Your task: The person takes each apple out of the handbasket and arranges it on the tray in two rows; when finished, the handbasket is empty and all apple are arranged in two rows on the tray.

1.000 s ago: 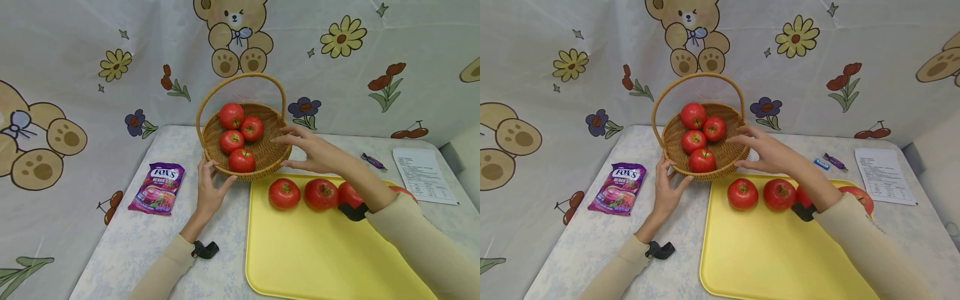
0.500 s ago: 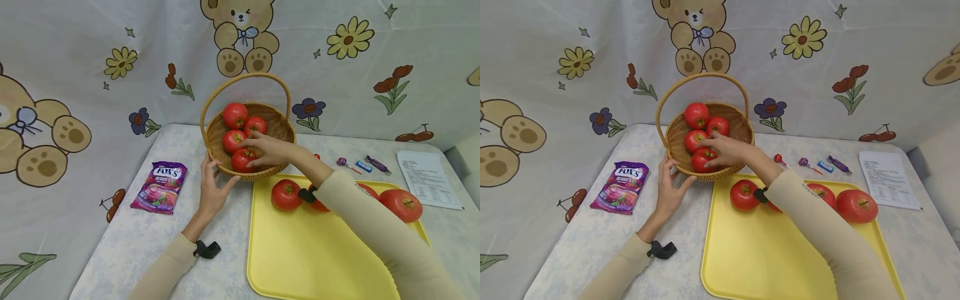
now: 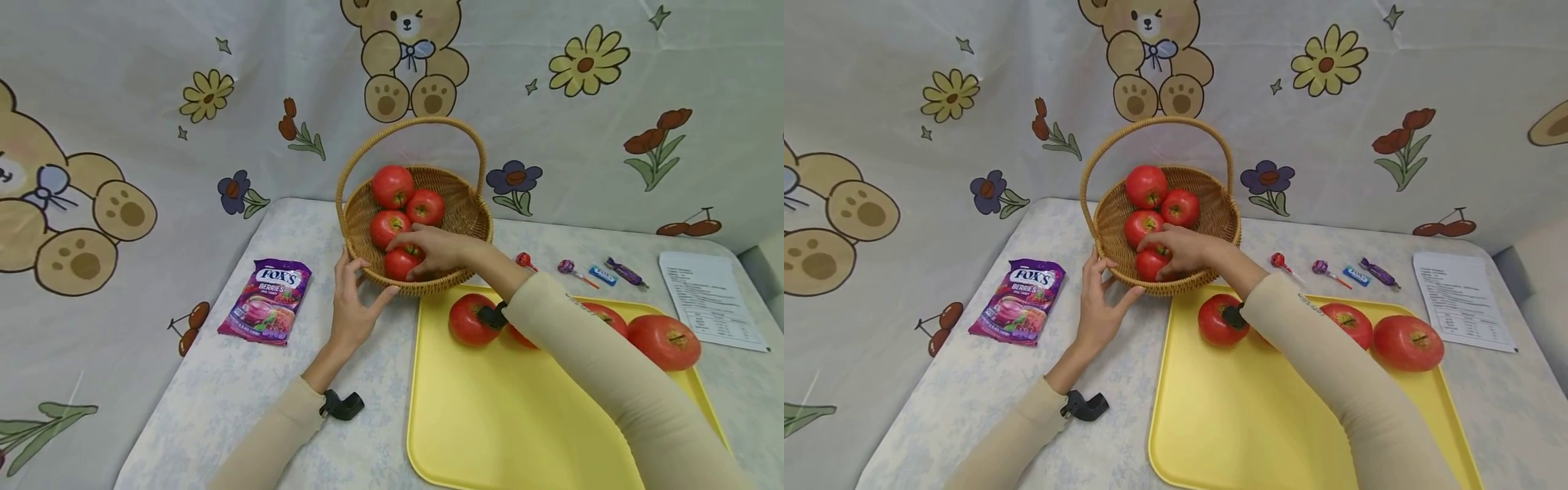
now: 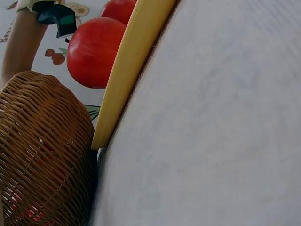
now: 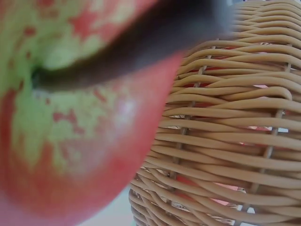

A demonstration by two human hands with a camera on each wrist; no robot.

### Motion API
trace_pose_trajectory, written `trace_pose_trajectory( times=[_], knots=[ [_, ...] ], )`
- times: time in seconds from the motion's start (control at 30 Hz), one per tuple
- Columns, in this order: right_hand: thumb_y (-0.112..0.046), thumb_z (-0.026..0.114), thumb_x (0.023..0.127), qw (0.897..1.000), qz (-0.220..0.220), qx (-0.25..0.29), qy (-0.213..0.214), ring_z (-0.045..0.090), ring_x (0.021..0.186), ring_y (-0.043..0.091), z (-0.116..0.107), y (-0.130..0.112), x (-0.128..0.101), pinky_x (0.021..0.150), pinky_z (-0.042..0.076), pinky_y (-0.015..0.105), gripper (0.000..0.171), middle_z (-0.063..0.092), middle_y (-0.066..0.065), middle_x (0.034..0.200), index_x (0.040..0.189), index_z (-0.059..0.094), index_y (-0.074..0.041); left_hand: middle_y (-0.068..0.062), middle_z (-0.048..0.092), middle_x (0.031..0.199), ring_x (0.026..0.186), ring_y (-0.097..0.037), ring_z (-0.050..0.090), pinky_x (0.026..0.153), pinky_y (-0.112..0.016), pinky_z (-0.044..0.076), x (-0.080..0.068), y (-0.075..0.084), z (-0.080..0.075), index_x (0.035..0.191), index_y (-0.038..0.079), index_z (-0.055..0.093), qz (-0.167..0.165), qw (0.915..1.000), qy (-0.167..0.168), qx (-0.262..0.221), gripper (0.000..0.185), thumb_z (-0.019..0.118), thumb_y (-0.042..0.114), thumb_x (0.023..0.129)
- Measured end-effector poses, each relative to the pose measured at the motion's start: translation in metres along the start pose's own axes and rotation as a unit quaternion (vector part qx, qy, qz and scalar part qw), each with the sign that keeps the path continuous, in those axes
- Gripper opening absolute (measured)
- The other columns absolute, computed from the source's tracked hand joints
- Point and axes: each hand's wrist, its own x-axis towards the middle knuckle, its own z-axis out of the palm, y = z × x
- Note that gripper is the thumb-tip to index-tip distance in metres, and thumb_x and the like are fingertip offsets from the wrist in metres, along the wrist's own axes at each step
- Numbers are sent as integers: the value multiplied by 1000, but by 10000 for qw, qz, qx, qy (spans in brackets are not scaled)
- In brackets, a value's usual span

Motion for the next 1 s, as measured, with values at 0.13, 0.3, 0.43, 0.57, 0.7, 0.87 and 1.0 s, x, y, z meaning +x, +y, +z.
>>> trace_pose_trajectory(
  times=[0.13, 0.3, 0.43, 0.57, 0.7, 0.87, 1.0],
  knots=[
    [-20, 82, 80, 9998, -136, -100, 92, 50, 120, 28, -1, 0, -1, 106, 44, 48, 57, 51, 14, 129, 132, 58, -19, -31, 15, 155, 146, -47, 18, 102, -61, 44, 1, 1, 0, 121, -4, 40, 83, 10000, 30, 7, 52, 76, 6, 84],
    [-19, 83, 80, 9993, -223, -155, 242, 51, 119, 28, -3, -3, -5, 105, 45, 48, 57, 50, 14, 128, 132, 59, -21, -31, 14, 156, 145, -48, 19, 101, -61, 45, 0, 0, 0, 121, -5, 41, 66, 10000, 31, 30, 52, 76, 6, 84],
    [-21, 82, 80, 9978, -304, -200, 554, 52, 114, 27, -10, -7, -13, 101, 47, 47, 56, 49, 14, 126, 132, 60, -23, -30, 14, 156, 146, -46, 19, 101, -60, 45, -1, -1, 0, 121, -2, 40, 46, 10000, -3, 59, 52, 76, 8, 85],
    [-21, 83, 79, 9933, -549, -256, 988, 50, 109, 26, -21, -12, -25, 97, 48, 44, 54, 48, 13, 120, 129, 62, -21, -31, 14, 156, 146, -46, 18, 101, -60, 45, -1, -2, 0, 122, -2, 40, 100, 9999, -10, 84, 52, 76, 9, 86],
    [-19, 84, 78, 9874, -716, -238, 1393, 48, 109, 25, -35, -20, -45, 89, 49, 40, 53, 48, 13, 122, 127, 63, -22, -30, 14, 156, 147, -46, 17, 102, -60, 45, -1, -3, 0, 122, -1, 40, 104, 9999, -19, 105, 52, 76, 10, 86],
    [-17, 83, 78, 9817, -698, -376, 1732, 48, 99, 21, -48, -34, -80, 75, 49, 35, 55, 46, 11, 127, 128, 62, -27, -30, 14, 156, 147, -45, 15, 102, -60, 45, -1, -3, 0, 122, -1, 41, 92, 9999, -5, 88, 52, 76, 9, 85],
    [-18, 86, 75, 9728, -944, -675, 2003, 46, 111, 23, -46, -40, -113, 80, 49, 39, 60, 46, 12, 129, 129, 61, -28, -31, 14, 156, 146, -47, 17, 101, -61, 45, -1, -1, 0, 122, -2, 41, 113, 9999, -2, 88, 52, 76, 8, 85]
  ],
)
